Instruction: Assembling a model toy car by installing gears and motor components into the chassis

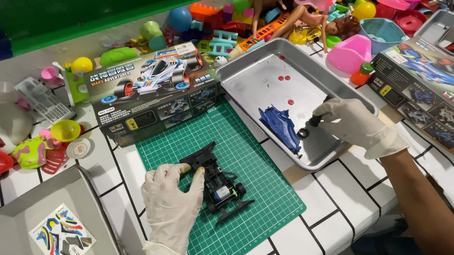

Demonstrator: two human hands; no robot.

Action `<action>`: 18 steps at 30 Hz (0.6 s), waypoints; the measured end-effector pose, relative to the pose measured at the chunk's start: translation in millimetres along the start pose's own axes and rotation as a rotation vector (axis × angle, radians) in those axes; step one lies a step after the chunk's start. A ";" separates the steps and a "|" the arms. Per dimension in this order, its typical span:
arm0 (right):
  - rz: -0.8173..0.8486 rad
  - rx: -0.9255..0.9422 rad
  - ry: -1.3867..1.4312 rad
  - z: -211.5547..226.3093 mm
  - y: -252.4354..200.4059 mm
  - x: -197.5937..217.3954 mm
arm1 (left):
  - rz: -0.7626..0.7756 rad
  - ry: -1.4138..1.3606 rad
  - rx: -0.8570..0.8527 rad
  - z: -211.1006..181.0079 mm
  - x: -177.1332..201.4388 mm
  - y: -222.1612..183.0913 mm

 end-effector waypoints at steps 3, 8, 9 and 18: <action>0.101 -0.060 -0.275 7.4 -1.8 -1.9 | 0.006 -0.037 0.016 -1.9 2.8 0.0; 0.002 0.007 -0.174 12.2 -3.0 1.0 | 0.029 -0.046 0.044 0.6 0.7 -0.1; 0.003 0.007 -0.174 19.9 -3.5 2.2 | 0.029 -0.047 0.045 1.0 0.4 -0.6; 0.017 -0.001 -0.199 13.9 0.9 2.0 | 0.045 -0.039 0.045 2.2 -0.7 0.2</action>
Point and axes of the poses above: each hand's wrist, its own y-axis towards the middle knuckle, its own x-axis out of the back of the hand, z = x × y, the point moved 4 cm from there along y, towards the middle knuckle, and after that the axes turned 6 degrees about z, right-handed, at the moved point
